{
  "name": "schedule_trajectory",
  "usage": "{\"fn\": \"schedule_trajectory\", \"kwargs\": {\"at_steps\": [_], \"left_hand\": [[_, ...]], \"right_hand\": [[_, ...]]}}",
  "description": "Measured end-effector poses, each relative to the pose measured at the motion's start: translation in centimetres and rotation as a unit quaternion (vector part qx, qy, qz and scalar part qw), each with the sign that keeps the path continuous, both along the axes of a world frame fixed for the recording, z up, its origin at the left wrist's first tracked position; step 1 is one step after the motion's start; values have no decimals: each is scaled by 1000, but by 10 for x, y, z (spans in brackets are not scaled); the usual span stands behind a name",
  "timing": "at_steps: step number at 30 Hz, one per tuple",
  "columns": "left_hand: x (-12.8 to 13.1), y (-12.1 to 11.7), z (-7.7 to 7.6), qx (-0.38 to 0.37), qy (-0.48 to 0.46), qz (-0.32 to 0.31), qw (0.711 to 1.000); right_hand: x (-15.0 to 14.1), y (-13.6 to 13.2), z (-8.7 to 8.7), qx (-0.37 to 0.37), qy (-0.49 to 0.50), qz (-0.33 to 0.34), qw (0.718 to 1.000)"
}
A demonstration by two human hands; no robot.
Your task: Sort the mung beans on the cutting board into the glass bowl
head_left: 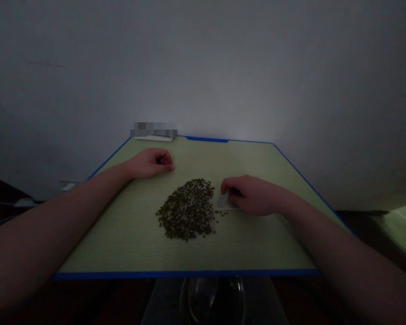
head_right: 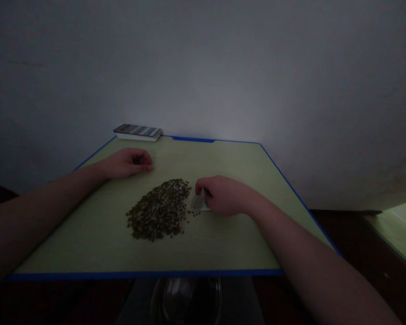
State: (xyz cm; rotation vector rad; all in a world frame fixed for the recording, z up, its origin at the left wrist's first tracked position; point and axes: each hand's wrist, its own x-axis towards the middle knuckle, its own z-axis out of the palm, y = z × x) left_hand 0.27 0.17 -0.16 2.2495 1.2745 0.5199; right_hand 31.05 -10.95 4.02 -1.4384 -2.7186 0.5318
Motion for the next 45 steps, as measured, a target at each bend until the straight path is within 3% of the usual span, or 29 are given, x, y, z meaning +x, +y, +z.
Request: {"fn": "schedule_trajectory", "kwargs": {"at_steps": [17,45], "left_hand": [[1,-1,0,-19,-8,3,1000],[0,0,-1,2,5,4,1000]], "right_hand": [[-6,-1,1,-25,25,64,997],[0,-5,5,-18,-22,28,999]]}}
